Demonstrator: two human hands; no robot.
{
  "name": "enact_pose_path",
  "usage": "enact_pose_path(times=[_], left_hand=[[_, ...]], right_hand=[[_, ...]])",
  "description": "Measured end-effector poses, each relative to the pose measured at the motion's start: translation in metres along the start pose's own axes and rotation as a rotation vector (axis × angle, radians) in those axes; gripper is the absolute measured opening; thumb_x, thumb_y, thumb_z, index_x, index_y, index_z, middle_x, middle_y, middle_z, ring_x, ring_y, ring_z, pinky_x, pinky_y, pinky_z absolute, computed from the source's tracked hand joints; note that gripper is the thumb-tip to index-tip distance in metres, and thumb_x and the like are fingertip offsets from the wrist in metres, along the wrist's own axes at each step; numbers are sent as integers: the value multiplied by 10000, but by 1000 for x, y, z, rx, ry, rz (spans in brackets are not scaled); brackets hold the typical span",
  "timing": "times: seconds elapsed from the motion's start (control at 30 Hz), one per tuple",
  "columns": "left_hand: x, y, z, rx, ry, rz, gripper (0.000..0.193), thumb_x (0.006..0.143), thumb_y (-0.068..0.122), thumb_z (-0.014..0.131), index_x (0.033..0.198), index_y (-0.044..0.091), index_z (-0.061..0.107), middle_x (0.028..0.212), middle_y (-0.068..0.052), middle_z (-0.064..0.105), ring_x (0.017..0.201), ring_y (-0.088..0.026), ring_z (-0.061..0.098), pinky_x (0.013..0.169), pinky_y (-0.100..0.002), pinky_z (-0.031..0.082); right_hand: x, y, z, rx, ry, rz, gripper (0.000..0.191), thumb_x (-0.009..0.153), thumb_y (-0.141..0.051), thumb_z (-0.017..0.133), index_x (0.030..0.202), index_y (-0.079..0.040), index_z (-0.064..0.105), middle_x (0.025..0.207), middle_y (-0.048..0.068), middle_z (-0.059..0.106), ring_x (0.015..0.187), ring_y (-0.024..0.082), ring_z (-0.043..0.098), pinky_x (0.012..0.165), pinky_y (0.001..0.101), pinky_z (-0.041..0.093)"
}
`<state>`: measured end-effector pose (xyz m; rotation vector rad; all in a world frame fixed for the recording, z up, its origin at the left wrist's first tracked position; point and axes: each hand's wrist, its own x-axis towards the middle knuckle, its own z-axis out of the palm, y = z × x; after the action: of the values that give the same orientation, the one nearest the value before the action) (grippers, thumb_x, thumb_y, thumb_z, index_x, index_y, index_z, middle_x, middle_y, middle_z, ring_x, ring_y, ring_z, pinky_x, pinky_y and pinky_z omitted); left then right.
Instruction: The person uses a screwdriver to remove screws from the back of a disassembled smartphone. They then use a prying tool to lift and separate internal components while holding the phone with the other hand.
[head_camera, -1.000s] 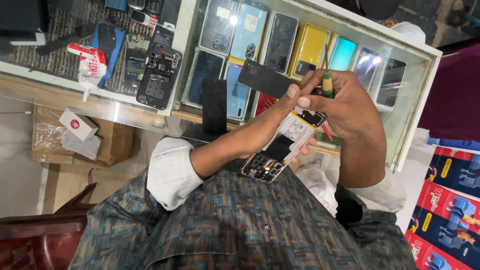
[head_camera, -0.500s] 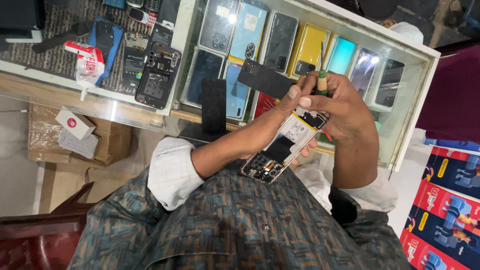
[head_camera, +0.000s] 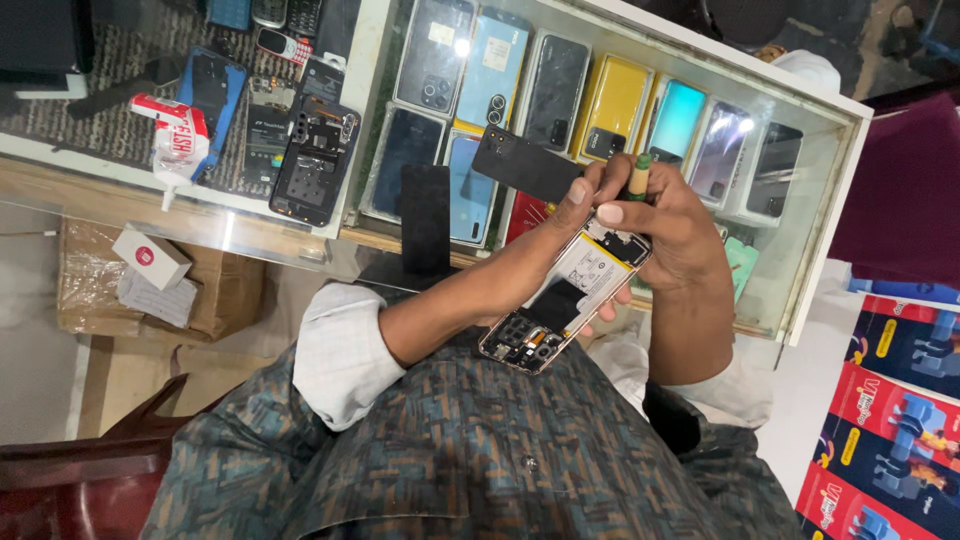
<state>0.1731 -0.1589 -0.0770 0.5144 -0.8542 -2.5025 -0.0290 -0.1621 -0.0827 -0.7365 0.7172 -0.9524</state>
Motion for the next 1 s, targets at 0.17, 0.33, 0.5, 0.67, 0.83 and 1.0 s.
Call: enact_pose_path(times=[0.17,0.33,0.5,0.67,0.83,1.0], left_hand=[[3,-5,-1,-18,-5,94,932,888,806,357,1522,139,216,996,-168,664,738,-222,726,611,-340,631],[2,-11,-7,-9,-18,35,959,871,841,311,1340,22,485,905,-172,714,717,-207,748,579,-311,625],[3,-14,-9,-49,-26,6,963,876,848,303,1203,-5,608,873,-158,712,718,-205,744,579,-309,618],[3,-14,-9,-42,0,26,788,881,822,296,1321,193,477,871,-156,708,719,-210,744,585,-312,622],[5,-18,-15,-82,-40,26,948,930,818,282,1252,-23,581,886,-178,718,747,-231,751,596,-330,621],[8,-23,-30,-258,-14,-120,1000,951,800,278,1316,-83,573,960,-231,745,802,-271,780,624,-407,645]], right_hand=[[-1,4,-8,92,-27,22,98,927,40,715,997,14,652,1115,137,662,995,215,674,900,342,543],[-1,10,-19,196,-61,79,90,983,4,697,1060,16,652,1032,142,660,971,230,691,884,349,552],[0,13,-20,199,-55,78,106,975,-16,692,1067,18,652,1087,147,666,991,236,697,897,353,558],[-3,12,-11,49,40,-1,102,911,-16,708,995,3,654,1088,140,680,985,226,694,892,349,562],[-6,8,-4,-129,83,-119,66,957,14,725,1004,25,681,1023,107,652,904,153,632,821,278,508],[-3,11,3,-383,313,-181,127,1021,-73,670,1067,43,695,982,80,668,814,113,587,749,253,473]])
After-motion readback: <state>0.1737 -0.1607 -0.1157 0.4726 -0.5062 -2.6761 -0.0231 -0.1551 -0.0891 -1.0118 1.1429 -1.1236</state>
